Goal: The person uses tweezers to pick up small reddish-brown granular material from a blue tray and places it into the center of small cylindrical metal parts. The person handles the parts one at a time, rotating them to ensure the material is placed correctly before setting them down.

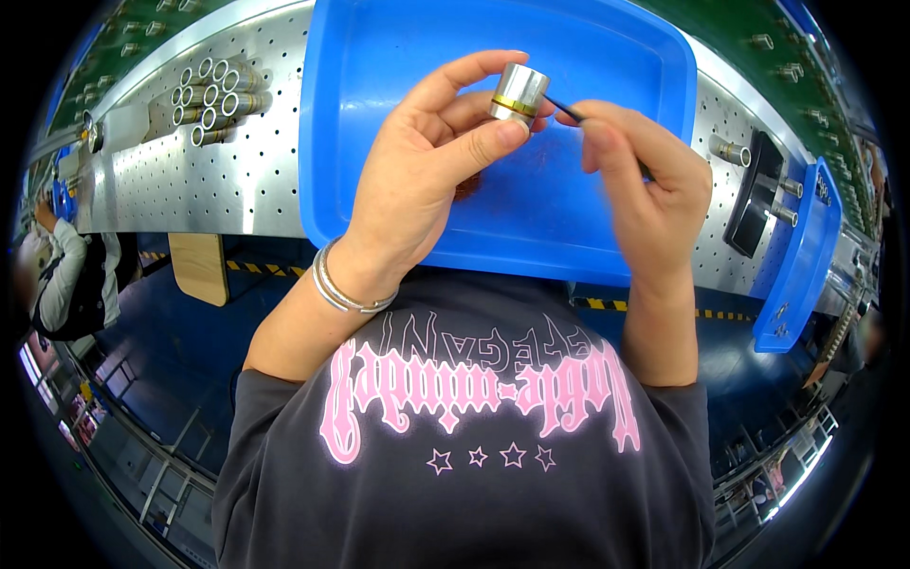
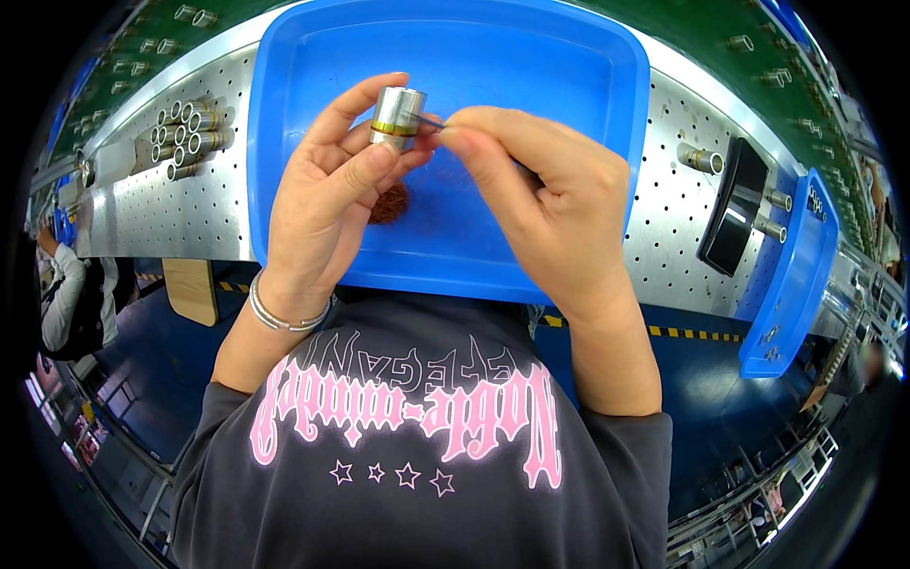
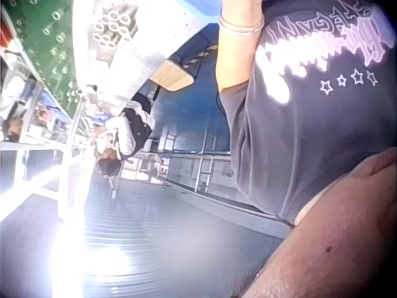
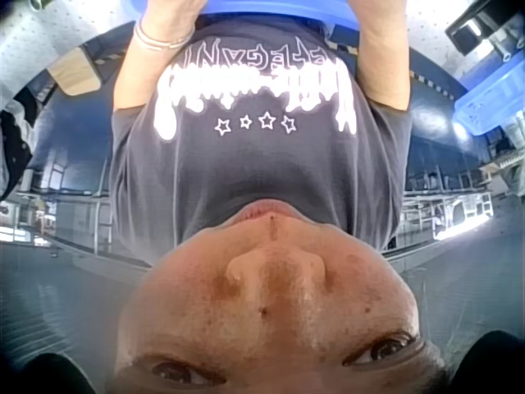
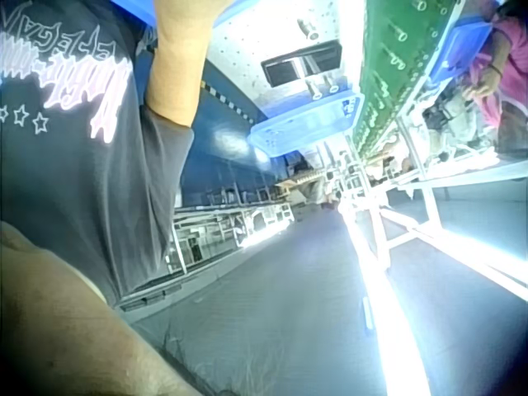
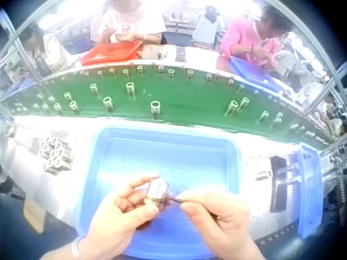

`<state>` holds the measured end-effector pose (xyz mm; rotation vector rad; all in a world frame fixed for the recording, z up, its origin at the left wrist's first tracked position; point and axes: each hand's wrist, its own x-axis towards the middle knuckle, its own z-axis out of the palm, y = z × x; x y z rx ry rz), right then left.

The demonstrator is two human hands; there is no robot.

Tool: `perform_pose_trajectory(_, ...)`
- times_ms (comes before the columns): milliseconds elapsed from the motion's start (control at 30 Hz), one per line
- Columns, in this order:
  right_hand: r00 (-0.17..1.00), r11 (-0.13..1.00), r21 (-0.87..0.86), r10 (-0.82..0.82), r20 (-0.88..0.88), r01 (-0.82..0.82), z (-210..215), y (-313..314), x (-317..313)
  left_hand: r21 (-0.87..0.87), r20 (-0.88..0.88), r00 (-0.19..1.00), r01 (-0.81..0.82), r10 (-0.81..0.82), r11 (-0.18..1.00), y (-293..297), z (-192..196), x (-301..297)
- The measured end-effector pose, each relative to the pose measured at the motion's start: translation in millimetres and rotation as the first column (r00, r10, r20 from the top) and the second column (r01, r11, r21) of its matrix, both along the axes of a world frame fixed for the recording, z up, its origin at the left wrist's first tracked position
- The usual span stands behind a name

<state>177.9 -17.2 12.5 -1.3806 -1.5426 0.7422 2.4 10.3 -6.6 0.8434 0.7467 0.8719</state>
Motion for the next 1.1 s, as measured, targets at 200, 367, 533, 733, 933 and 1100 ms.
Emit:
perform_pose_trajectory(200,0.992,1.0,0.005,0.016,0.124,-0.017,-3.8,-2.1,-0.7,-0.002,-0.005,1.0,-0.005,0.005,1.0,-0.5,-1.8,-0.1)
perform_pose_trajectory(367,0.984,0.998,0.054,0.015,0.175,-0.024,-4.0,-2.5,-0.6,0.0,0.016,1.0,0.006,-0.006,1.0,-0.2,-3.5,-1.1)
perform_pose_trajectory(533,0.976,0.993,0.116,0.003,0.22,-0.03,-1.2,-1.6,-1.8,0.012,-0.002,1.0,0.0,0.0,1.0,-0.5,-4.3,-1.5)
perform_pose_trajectory(733,0.965,0.986,0.152,0.021,0.261,-0.062,-0.4,-1.3,0.3,0.056,-0.066,0.998,-0.013,0.016,0.998,-1.6,-2.1,-2.1)
perform_pose_trajectory(933,0.973,0.993,0.107,0.027,0.228,-0.053,2.1,-2.4,0.7,0.079,-0.101,0.995,-0.014,0.022,0.997,-2.1,-0.9,-0.6)
perform_pose_trajectory(1100,0.972,0.995,0.072,0.049,0.229,-0.067,4.2,-3.2,2.2,0.113,-0.124,0.992,-0.009,0.024,0.994,-3.0,-0.9,-0.1)
